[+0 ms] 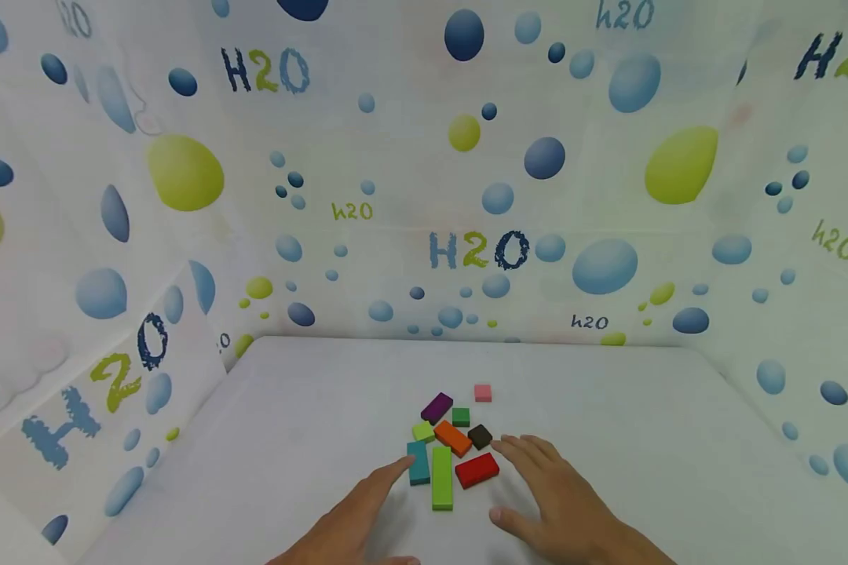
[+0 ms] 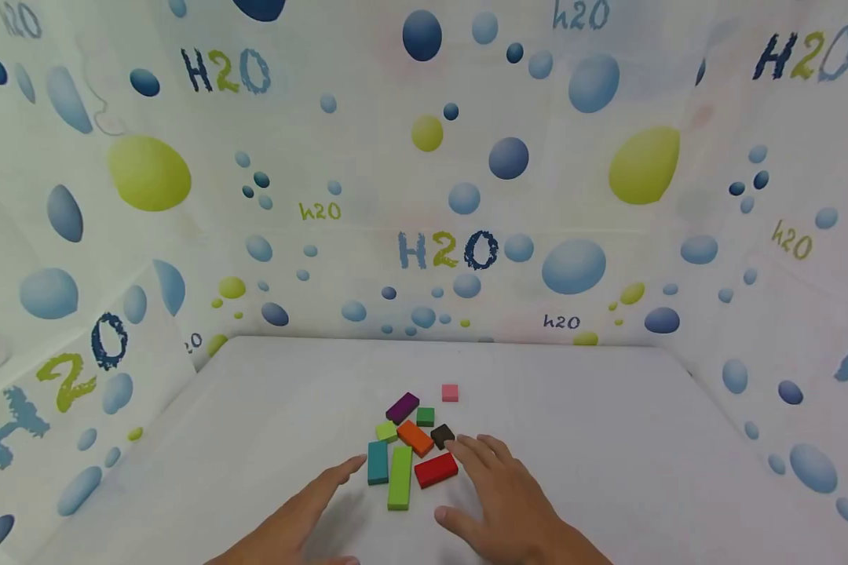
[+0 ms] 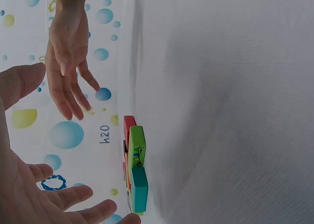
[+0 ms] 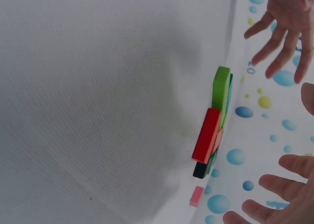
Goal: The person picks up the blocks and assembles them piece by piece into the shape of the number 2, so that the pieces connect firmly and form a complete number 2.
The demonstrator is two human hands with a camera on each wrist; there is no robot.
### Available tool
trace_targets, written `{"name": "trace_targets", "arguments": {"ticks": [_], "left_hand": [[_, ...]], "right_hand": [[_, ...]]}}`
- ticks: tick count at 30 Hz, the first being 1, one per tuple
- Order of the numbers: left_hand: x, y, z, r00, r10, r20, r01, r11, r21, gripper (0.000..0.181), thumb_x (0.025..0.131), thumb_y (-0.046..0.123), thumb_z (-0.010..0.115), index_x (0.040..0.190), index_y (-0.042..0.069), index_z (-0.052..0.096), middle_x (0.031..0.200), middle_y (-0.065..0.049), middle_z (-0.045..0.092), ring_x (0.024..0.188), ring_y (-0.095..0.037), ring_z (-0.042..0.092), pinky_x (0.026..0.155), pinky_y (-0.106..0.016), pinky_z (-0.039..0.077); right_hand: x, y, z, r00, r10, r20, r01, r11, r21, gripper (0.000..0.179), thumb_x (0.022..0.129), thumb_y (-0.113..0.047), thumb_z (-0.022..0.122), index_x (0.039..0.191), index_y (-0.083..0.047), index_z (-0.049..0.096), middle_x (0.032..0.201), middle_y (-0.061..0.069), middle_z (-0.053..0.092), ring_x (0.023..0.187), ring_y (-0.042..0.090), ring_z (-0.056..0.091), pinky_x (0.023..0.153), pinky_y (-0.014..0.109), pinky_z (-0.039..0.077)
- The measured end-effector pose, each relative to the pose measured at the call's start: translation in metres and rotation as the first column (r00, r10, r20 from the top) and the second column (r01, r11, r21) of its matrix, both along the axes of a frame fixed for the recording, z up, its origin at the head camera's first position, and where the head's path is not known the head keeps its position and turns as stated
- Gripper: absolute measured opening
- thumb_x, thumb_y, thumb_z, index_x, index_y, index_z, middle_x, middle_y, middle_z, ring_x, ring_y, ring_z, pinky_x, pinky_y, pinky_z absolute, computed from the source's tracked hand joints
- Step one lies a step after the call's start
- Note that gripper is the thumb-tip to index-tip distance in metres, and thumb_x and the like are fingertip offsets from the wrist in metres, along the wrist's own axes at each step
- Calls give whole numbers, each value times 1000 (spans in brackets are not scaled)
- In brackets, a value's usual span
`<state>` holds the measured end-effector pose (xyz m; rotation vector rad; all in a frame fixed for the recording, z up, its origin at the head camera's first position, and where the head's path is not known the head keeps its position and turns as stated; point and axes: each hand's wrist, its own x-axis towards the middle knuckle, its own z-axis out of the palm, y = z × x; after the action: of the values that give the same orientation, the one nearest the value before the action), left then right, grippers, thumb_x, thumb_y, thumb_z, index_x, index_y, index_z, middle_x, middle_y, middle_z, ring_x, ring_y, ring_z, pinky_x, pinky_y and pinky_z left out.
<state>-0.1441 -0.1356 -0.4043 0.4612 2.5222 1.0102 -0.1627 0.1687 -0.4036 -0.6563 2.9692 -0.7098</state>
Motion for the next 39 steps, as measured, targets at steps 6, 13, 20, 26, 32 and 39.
{"name": "trace_targets", "arguments": {"ticks": [6,13,20,26,32,39], "left_hand": [[-5,6,1,998,54,23,-54,999,-6,101,77,62,80,158,42,22,160,-3,35,140,-37,40,98,-75,40],[-19,18,1,999,18,-37,-17,999,31,97,80,61,77,158,46,21,163,-1,31,145,-37,35,100,-76,37],[-39,21,-1,985,-28,-169,45,994,99,93,85,56,74,160,38,22,161,-3,35,147,-36,33,105,-74,34],[-52,26,-7,987,6,-159,5,998,66,95,83,53,77,160,33,26,159,-5,39,146,-38,34,102,-75,36],[-58,31,-9,984,8,-181,-4,1000,21,86,83,52,78,155,27,39,157,-5,41,141,-35,40,101,-73,40],[-60,36,-16,939,-144,-311,84,976,-200,68,85,51,75,143,20,56,149,-2,51,136,-25,47,106,-58,46]], "right_hand": [[-9,-5,-3,1000,5,0,-5,1000,-14,75,88,-58,69,148,-16,50,149,6,51,138,33,41,104,67,43],[-20,-10,-7,998,-50,45,51,998,-20,73,86,-51,75,146,-16,53,147,4,53,137,31,43,101,64,47],[-29,-13,-13,989,-98,116,105,993,-58,70,85,-48,77,144,-19,54,145,4,54,135,28,45,99,61,50],[-35,-15,-15,987,-103,120,111,992,-61,63,85,-44,79,139,-19,58,139,4,58,128,26,48,98,58,51],[-40,-17,-22,991,-78,105,83,996,-40,58,86,-40,79,136,-17,61,135,2,61,122,23,49,97,52,54],[-47,-19,-26,994,-68,81,70,998,-12,52,87,-34,80,132,-15,64,129,1,64,114,19,51,94,44,56]]}}
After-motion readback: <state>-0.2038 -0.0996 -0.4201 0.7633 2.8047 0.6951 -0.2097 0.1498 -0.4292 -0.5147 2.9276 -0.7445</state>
